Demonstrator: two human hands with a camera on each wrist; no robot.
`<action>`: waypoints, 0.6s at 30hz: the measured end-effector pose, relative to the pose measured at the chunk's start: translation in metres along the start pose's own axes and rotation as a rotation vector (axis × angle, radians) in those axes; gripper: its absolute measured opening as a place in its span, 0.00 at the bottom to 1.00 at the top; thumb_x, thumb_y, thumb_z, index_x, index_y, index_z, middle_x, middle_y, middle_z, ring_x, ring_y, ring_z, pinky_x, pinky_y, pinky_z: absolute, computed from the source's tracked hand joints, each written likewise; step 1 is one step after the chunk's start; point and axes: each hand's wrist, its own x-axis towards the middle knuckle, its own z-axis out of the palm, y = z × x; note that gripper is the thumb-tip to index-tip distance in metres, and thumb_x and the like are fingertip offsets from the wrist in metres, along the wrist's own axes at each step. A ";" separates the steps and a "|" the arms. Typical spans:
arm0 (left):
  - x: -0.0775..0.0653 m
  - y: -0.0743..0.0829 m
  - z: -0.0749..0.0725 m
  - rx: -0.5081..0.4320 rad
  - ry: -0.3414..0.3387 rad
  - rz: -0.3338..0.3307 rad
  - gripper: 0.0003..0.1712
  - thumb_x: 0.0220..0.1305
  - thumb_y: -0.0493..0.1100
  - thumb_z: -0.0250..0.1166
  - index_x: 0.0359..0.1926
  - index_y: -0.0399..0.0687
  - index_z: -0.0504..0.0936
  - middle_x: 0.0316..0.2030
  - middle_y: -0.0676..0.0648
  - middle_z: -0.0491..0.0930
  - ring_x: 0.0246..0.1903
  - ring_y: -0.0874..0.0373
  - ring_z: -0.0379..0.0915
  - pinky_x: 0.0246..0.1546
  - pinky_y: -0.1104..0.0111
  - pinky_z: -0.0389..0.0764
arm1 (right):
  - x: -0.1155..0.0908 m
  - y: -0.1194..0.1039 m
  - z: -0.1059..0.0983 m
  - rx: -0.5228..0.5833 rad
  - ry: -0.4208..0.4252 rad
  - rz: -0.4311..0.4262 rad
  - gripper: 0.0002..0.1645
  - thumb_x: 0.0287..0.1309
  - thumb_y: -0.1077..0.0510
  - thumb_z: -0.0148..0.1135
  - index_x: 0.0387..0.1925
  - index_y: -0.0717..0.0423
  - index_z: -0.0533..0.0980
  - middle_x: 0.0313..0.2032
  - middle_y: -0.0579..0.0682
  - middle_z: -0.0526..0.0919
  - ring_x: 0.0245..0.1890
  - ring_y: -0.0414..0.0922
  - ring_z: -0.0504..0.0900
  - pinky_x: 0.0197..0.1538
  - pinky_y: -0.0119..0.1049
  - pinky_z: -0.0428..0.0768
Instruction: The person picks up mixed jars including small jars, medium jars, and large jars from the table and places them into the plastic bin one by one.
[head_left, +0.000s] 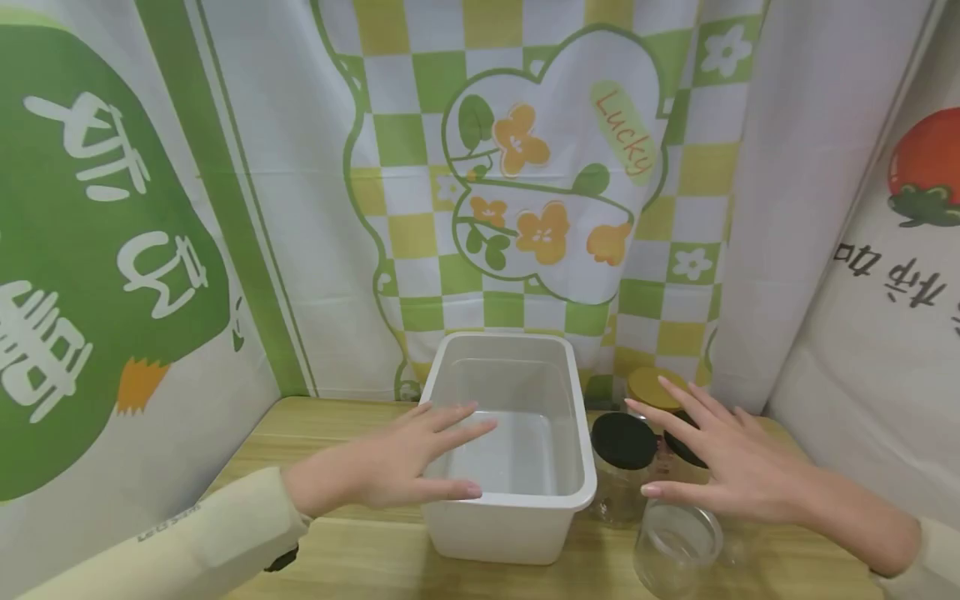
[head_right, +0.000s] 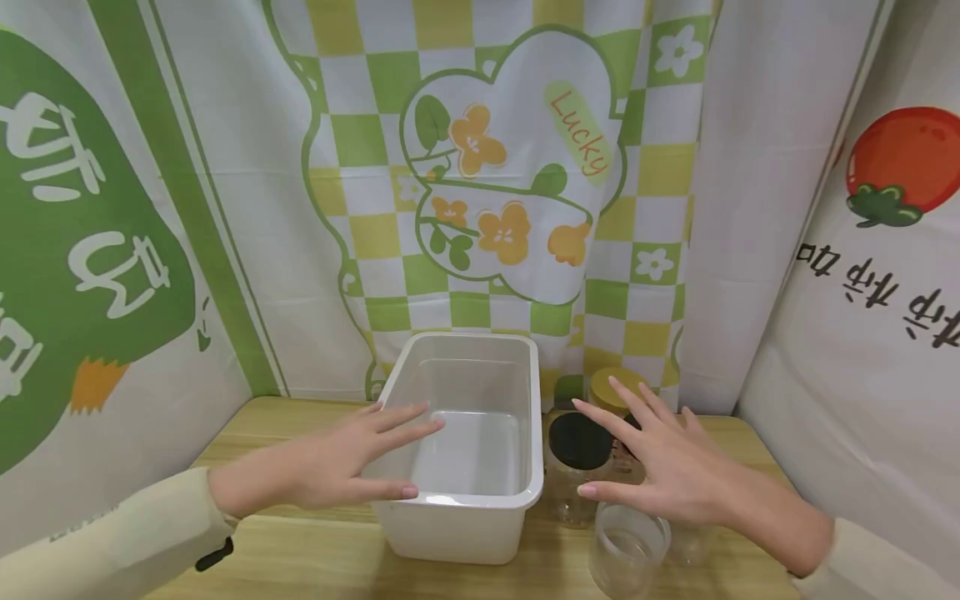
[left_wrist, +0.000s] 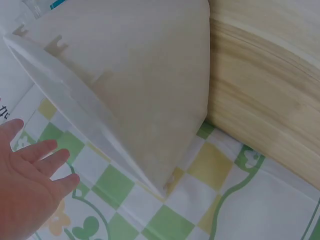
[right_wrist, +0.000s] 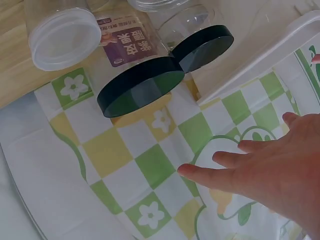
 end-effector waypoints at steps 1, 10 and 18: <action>0.000 0.001 0.001 -0.002 0.002 0.009 0.44 0.76 0.71 0.55 0.84 0.63 0.57 0.81 0.38 0.56 0.80 0.38 0.53 0.76 0.36 0.52 | 0.000 0.000 0.000 -0.001 0.002 0.002 0.51 0.61 0.26 0.67 0.81 0.21 0.56 0.81 0.60 0.56 0.77 0.72 0.58 0.56 0.85 0.63; -0.002 0.005 0.014 0.048 0.013 0.040 0.39 0.80 0.67 0.51 0.82 0.54 0.62 0.76 0.36 0.65 0.74 0.37 0.65 0.70 0.43 0.68 | -0.005 0.008 0.006 0.020 0.020 0.005 0.51 0.62 0.28 0.68 0.81 0.23 0.56 0.80 0.63 0.57 0.76 0.71 0.60 0.57 0.80 0.66; -0.002 0.009 0.026 0.042 -0.001 0.069 0.37 0.83 0.64 0.48 0.80 0.48 0.65 0.69 0.39 0.75 0.68 0.45 0.74 0.67 0.49 0.75 | -0.013 0.017 0.011 0.039 0.016 0.031 0.52 0.62 0.30 0.69 0.82 0.24 0.55 0.80 0.64 0.56 0.74 0.74 0.62 0.56 0.81 0.66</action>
